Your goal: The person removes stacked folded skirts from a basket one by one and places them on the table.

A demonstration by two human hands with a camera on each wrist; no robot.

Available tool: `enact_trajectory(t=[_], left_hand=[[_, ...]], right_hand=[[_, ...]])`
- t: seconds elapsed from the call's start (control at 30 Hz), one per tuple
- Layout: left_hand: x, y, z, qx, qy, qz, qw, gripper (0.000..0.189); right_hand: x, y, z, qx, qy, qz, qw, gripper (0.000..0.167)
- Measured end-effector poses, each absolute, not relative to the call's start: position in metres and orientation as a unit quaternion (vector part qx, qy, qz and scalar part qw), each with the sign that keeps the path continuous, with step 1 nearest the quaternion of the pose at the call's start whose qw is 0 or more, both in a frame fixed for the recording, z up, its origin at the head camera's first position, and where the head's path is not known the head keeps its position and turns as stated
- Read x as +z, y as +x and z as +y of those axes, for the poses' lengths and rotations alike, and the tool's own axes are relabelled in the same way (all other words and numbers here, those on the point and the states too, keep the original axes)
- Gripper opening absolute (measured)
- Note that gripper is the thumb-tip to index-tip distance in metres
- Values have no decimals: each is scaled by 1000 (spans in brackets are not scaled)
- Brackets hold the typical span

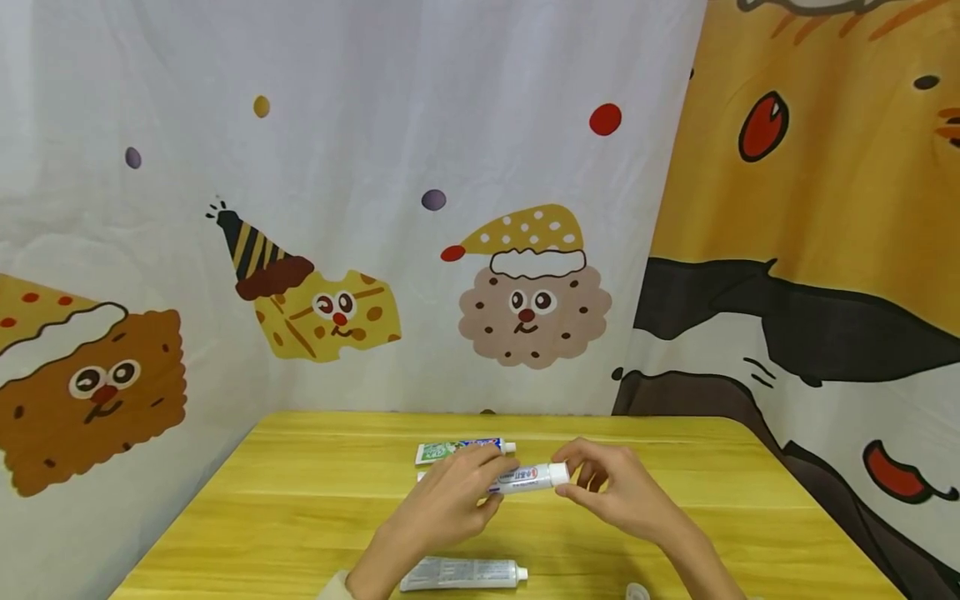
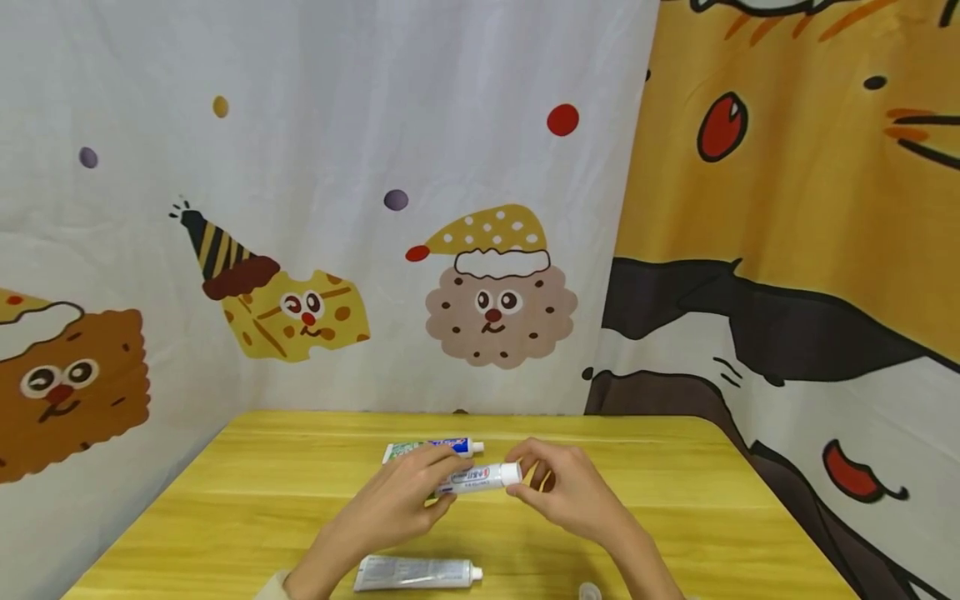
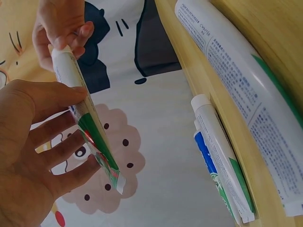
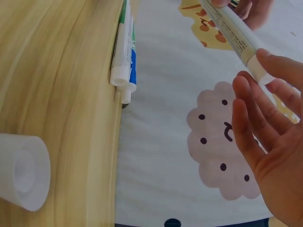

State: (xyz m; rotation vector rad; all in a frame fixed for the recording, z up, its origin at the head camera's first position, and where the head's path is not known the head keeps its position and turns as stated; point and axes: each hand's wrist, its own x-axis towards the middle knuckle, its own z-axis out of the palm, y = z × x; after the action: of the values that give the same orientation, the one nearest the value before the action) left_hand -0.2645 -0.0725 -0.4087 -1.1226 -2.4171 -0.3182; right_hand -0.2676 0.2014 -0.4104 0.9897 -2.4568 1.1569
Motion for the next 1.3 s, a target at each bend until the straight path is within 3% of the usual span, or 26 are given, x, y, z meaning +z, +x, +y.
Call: enact_trajectory(t=[0.53, 0.9, 1.0, 1.3], left_hand=[[-411, -266, -74, -124, -407, -878, 220, 38], [-410, -266, -75, -122, -406, -877, 226, 40], [-410, -266, -75, -121, -406, -878, 222, 39], [-411, -266, -75, -123, -410, -875, 226, 38]], right_hand=[[-409, -269, 201, 399, 299, -862, 88, 11], [-407, -267, 203, 395, 286, -871, 65, 24], [-408, -267, 202, 394, 300, -865, 72, 28], [-412, -269, 200, 395, 337, -849, 97, 17]])
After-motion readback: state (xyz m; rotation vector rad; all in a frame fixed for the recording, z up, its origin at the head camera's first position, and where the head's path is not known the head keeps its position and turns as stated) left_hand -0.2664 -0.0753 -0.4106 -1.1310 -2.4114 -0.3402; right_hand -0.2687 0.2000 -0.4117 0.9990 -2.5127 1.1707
